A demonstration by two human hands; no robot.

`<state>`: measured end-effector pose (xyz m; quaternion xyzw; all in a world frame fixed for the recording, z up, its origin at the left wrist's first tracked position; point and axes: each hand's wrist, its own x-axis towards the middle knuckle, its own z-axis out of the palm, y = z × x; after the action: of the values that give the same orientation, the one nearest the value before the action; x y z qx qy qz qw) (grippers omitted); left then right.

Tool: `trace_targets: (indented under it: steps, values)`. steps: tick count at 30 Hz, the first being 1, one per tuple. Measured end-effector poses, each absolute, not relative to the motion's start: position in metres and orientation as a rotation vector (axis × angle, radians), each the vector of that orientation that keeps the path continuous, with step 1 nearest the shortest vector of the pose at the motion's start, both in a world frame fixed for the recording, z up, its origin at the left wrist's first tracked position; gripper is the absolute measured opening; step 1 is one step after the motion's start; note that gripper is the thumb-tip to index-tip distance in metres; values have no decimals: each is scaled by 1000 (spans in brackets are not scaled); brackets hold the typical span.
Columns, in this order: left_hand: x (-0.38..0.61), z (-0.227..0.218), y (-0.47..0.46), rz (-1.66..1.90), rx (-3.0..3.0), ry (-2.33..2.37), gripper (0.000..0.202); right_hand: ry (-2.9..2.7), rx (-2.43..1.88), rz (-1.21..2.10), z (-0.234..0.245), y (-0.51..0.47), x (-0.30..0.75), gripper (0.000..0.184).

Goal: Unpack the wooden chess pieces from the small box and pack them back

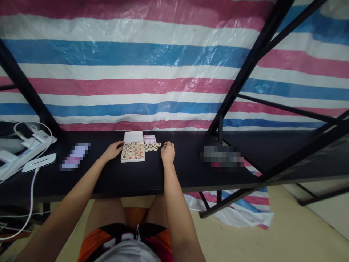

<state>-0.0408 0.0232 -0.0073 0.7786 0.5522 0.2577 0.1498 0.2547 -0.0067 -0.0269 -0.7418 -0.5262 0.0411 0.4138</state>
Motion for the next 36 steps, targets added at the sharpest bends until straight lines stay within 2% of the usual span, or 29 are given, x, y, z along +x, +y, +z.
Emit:
trace_targets:
  steps: [8, 17, 27, 36]
  values:
    - [-41, -8, 23, 733, 2234, 1591, 39, -1476, -1872, 164, -28, -7, 247, 8]
    - [-41, -7, 23, 725, 2241, 1608, 39, -1549, -1735, 47, -22, -7, 240, 17]
    - [-41, -10, 24, 753, 2239, 1587, 37, -2294, -930, 21, -9, -34, 171, 25]
    - [-40, -9, 24, 755, 2244, 1592, 37, -2352, -945, -50, -10, -37, 167, 27]
